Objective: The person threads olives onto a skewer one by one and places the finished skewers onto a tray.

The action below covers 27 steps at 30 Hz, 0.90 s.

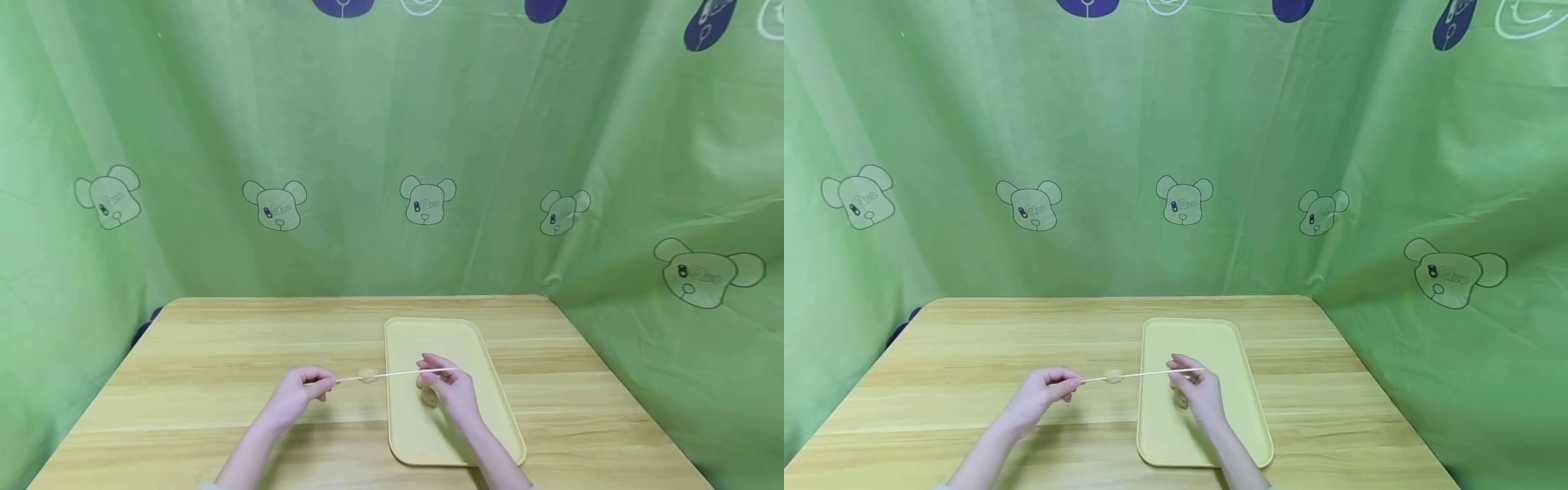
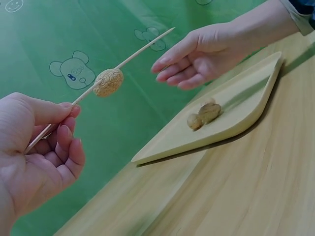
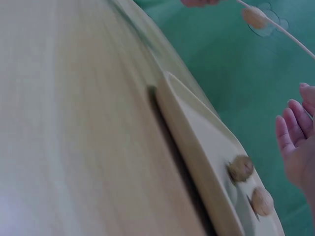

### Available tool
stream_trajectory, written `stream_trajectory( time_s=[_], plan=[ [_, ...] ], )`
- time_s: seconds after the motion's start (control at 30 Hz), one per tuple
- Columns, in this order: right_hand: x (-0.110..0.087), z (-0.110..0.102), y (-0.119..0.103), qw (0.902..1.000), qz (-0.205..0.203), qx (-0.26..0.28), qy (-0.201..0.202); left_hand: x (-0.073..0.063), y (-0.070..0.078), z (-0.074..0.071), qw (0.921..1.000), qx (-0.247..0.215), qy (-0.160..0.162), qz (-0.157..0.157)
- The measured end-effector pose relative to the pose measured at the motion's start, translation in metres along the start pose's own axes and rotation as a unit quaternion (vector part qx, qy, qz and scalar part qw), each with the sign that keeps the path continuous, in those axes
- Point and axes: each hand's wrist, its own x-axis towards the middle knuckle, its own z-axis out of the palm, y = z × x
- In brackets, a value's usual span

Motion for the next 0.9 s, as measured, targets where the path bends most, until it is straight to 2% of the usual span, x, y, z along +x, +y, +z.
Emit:
stream_trajectory(
  time_s=[0.13,0.3,0.47,0.6,0.9],
  plan=[
    [0.011,-0.021,0.000,0.9991,-0.001,-0.038,0.019,-0.002,0.001,-0.004,1.0000,0.005,0.005,0.000],
    [0.022,-0.044,0.002,0.9982,0.008,-0.057,0.014,-0.005,0.000,-0.008,0.9999,0.007,0.011,-0.002],
    [0.030,-0.062,0.005,0.9927,0.038,-0.114,0.004,-0.007,-0.003,-0.011,0.9998,0.012,0.016,-0.008],
    [0.034,-0.072,0.005,0.9858,0.061,-0.156,-0.015,-0.008,-0.004,-0.013,0.9996,0.018,0.019,-0.009],
    [0.035,-0.083,0.017,0.9723,0.095,-0.205,-0.058,-0.010,-0.004,-0.015,0.9994,0.025,0.019,-0.011]
  ],
)
